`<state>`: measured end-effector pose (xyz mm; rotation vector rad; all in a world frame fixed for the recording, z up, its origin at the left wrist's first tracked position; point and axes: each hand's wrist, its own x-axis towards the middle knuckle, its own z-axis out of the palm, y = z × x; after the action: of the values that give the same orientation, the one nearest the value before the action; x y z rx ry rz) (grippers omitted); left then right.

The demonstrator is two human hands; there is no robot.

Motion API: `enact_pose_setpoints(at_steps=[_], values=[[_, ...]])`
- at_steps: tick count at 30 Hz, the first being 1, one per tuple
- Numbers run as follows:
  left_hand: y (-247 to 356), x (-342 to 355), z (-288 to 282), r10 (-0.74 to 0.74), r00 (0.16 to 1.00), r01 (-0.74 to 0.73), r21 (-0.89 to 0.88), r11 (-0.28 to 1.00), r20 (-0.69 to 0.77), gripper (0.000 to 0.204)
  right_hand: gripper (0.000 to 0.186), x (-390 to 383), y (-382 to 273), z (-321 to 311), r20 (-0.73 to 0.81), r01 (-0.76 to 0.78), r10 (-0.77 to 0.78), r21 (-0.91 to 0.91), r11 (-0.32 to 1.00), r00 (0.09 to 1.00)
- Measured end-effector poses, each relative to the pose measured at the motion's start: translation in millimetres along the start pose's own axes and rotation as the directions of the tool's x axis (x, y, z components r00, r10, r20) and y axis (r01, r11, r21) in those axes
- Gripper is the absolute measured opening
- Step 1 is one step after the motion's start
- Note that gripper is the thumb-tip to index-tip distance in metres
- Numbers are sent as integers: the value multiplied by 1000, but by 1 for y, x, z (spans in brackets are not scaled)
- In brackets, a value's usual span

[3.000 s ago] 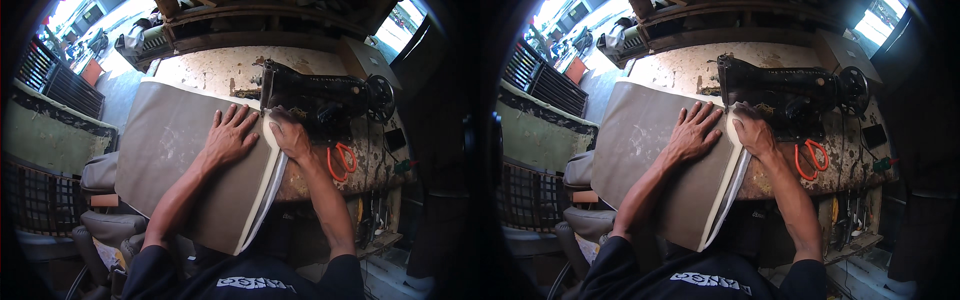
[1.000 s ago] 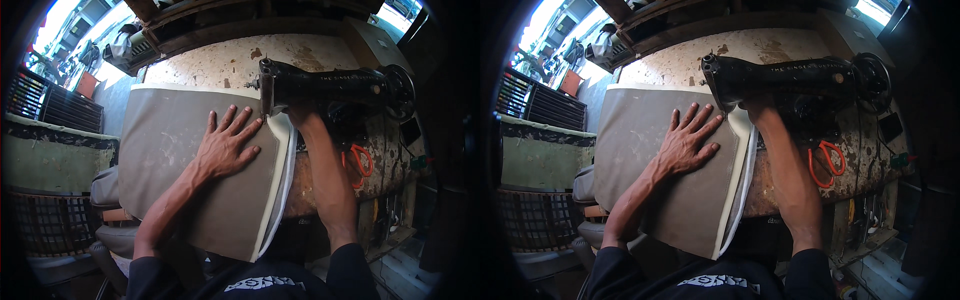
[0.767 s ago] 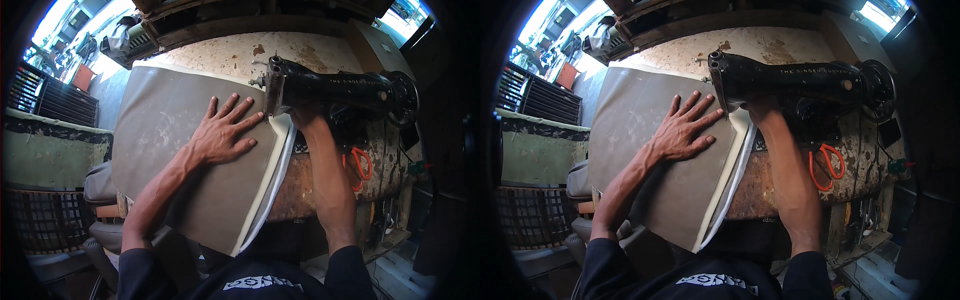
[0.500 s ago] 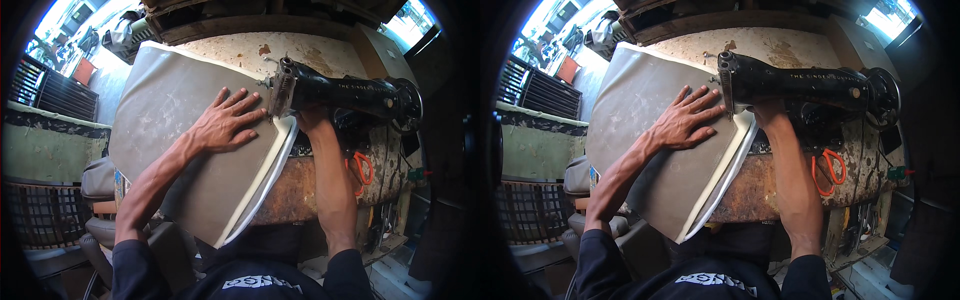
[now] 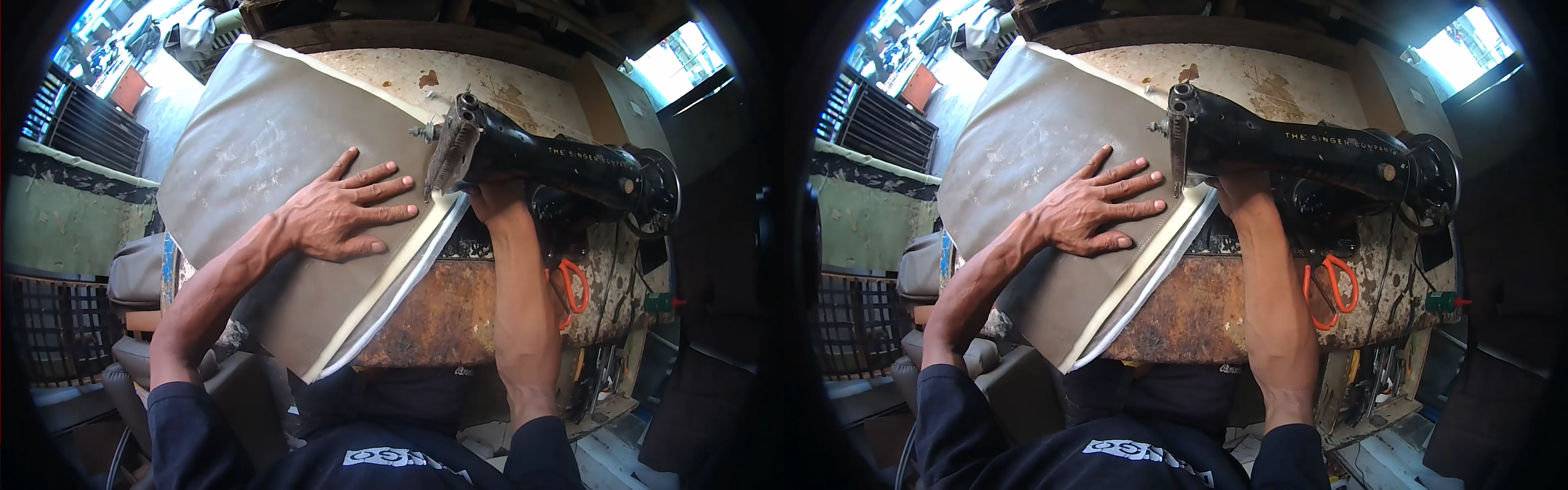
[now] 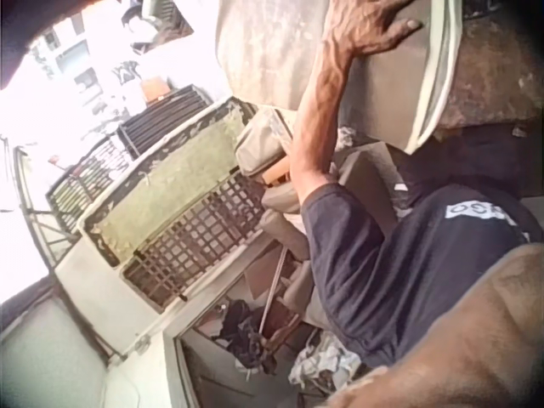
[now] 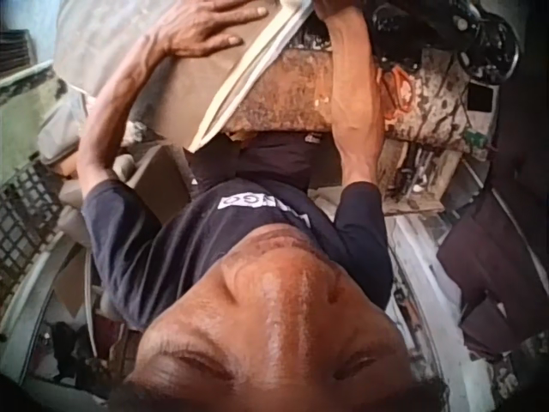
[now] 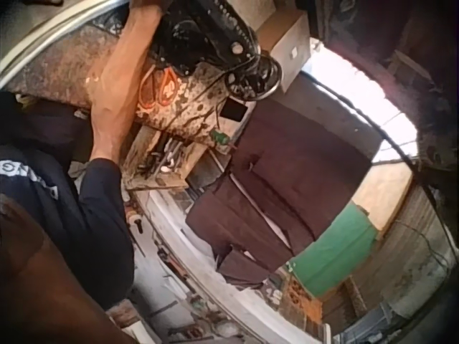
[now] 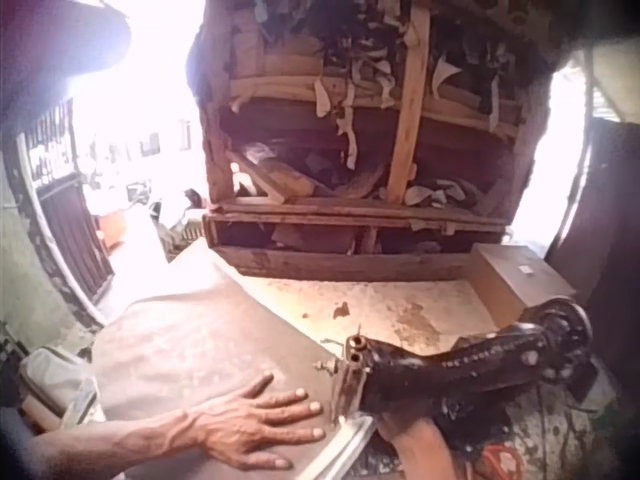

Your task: The person prepares and attaches a fabric cover to a piece of foam, using a sewing machine to stitch along the edges and shears to trim the excess material.

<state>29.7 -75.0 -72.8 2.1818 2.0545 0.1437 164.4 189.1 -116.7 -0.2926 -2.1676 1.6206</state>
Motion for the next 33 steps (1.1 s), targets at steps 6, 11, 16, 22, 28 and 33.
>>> enact_pose_setpoints(at_steps=[6, 11, 16, 22, 28, 33], values=[[16, -3, -4, -128, 991, 127, -34, 991, -30, 63, 25, 3, -15, 7, -3, -219, 299, 675, 705, 954], [77, 6, 9, -428, 899, 423, -67, 904, -96, 66, 26, -2, -37, 17, -68, -211, 344, 676, 707, 936], [88, 10, 7, -505, 857, 497, -93, 863, -106, 68, 24, 4, -30, 16, -85, -280, 405, 594, 754, 910], [100, -5, 0, -515, 857, 511, -94, 854, -18, 75, 20, 9, -19, 15, -65, -278, 373, 554, 785, 925], [92, -4, 5, -498, 862, 490, -89, 867, -99, 74, 18, 5, -40, 18, -88, -294, 428, 603, 741, 899], [82, 3, 6, -512, 853, 505, -88, 858, -102, 73, 25, 4, -40, 16, -75, -265, 383, 600, 755, 921]])
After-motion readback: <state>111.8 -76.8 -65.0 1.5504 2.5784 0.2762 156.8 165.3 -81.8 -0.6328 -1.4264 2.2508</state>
